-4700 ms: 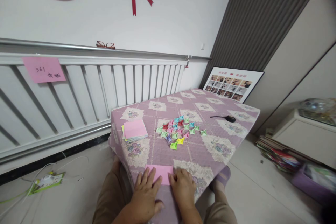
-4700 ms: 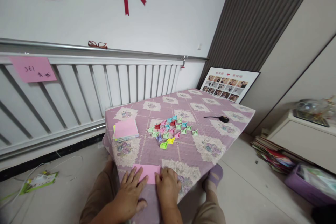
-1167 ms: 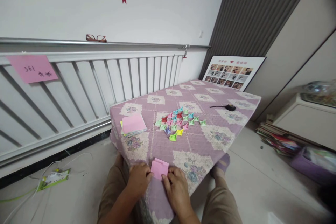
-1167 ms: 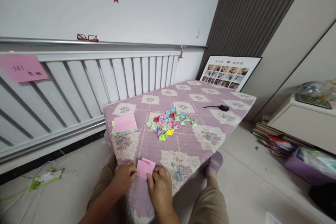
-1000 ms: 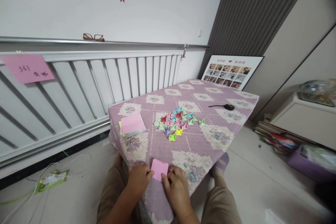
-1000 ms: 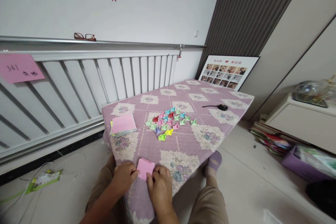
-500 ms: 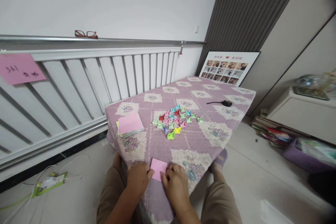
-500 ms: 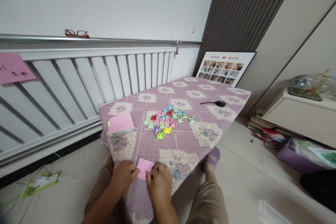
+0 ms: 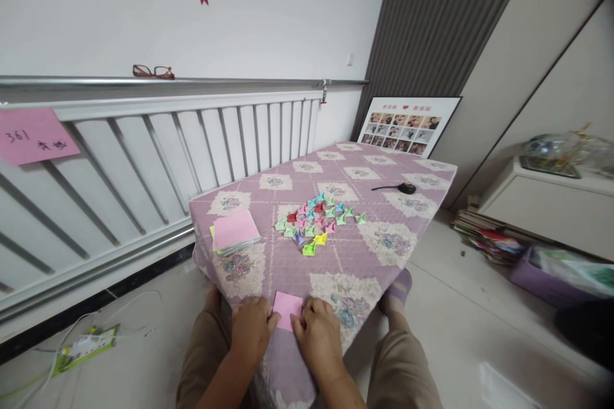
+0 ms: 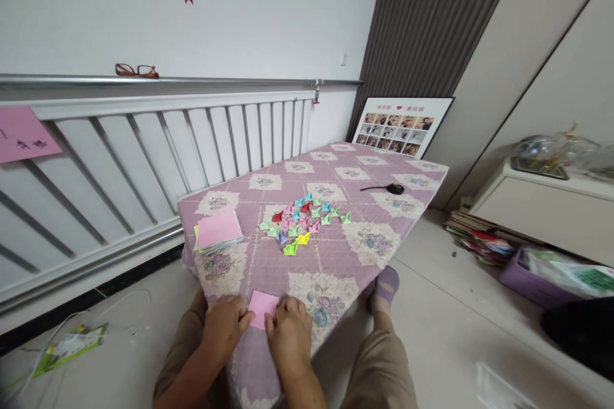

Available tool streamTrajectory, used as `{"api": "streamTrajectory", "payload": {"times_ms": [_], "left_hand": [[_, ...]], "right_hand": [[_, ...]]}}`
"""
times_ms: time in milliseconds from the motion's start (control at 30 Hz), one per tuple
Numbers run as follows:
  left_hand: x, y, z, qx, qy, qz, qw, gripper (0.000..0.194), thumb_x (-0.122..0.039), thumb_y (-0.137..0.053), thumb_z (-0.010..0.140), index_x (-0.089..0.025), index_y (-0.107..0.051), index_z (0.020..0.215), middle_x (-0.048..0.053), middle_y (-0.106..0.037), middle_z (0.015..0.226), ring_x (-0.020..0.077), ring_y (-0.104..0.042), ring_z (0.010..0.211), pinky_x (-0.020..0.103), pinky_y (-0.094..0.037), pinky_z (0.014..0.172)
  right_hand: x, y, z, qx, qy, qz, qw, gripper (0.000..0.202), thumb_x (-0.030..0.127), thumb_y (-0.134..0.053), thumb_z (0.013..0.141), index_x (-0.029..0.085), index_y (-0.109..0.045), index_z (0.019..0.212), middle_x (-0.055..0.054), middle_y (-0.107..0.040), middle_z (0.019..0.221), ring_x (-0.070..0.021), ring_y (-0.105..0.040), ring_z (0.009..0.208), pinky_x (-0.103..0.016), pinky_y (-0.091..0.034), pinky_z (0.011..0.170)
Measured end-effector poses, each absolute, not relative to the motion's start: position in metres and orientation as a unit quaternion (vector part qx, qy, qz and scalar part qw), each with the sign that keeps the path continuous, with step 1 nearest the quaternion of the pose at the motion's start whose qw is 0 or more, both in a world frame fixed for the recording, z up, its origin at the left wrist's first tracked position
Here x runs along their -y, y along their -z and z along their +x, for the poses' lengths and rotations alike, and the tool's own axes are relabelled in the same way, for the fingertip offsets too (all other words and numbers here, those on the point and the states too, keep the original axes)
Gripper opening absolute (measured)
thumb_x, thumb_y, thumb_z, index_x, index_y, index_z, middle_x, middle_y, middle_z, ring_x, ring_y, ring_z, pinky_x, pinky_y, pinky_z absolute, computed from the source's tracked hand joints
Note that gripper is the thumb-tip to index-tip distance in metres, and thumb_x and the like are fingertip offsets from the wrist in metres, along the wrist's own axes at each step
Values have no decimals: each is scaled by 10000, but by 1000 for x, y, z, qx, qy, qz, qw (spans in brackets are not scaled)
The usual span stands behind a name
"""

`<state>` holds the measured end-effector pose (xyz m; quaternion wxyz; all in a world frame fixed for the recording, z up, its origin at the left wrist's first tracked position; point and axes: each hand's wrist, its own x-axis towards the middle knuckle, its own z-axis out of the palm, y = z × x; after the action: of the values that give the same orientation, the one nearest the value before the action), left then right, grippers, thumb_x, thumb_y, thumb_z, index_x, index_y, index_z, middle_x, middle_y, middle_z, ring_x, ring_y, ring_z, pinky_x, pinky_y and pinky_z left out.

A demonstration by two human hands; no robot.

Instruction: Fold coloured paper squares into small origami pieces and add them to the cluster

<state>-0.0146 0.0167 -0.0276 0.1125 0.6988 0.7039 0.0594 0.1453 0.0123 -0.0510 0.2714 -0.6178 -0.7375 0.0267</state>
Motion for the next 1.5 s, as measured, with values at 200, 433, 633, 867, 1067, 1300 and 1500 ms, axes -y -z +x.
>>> {"api": "streamTrajectory", "payload": {"times_ms": [200, 433, 633, 867, 1067, 1300, 1500], "left_hand": [[-15, 47, -15, -628, -148, 759, 84, 258, -207, -499, 894, -274, -634, 1103, 31, -606, 1245, 234, -482, 1185, 398, -299, 999], [-27, 52, -24, -532, -77, 835, 118, 447, -218, -389, 931, -371, -470, 1343, 5, -492, 1420, 232, -373, 1329, 512, -244, 1080], [-34, 48, -33, -595, -26, 795, 118, 547, -279, -418, 875, -292, -388, 1420, 42, -321, 1528, 276, -240, 1404, 578, -192, 1100], [-19, 45, -5, -650, -154, 740, 76, 414, -160, -430, 856, -231, -585, 1233, 97, -479, 1389, 264, -398, 1287, 432, -315, 1045], [3, 67, 1, -654, -237, 715, 63, 246, -184, -504, 841, -237, -646, 1035, 63, -583, 1146, 251, -504, 1102, 419, -366, 971], [4, 82, -3, -667, -267, 696, 28, 249, -210, -518, 828, -213, -627, 1051, 89, -528, 1235, 283, -449, 1186, 469, -324, 1011], [5, 79, -2, -676, -272, 683, 56, 327, -191, -507, 812, -203, -619, 1119, 88, -542, 1270, 271, -432, 1215, 448, -274, 1049]], "right_hand": [[-10, 52, 146, 731, -21, -620, 284, 146, 208, -687, 759, 225, -565, 681, -52, -595, 816, -231, -520, 813, -329, -381, 691], [-8, 56, 146, 736, -28, -611, 291, 200, 177, -664, 778, 261, -627, 955, -58, -630, 965, -260, -544, 927, -357, -381, 752], [-8, 56, 147, 729, -25, -614, 302, 168, 179, -666, 770, 261, -647, 917, -57, -633, 934, -258, -550, 906, -356, -390, 752], [-8, 55, 147, 729, -37, -611, 306, 179, 168, -663, 765, 258, -649, 920, -61, -637, 938, -263, -553, 914, -355, -397, 763], [-13, 59, 147, 716, -50, -624, 308, 435, 166, -648, 745, 248, -590, 1168, -105, -632, 1097, -304, -534, 1044, -387, -402, 814], [-31, 35, 154, 722, -157, -641, 208, 349, 199, -669, 685, 275, -648, 1025, -78, -595, 1097, -281, -505, 1031, -332, -410, 745], [-49, 32, 159, 711, -211, -641, 197, 230, 220, -720, 579, 219, -648, 798, -71, -587, 965, -262, -505, 937, -299, -374, 700]]}}
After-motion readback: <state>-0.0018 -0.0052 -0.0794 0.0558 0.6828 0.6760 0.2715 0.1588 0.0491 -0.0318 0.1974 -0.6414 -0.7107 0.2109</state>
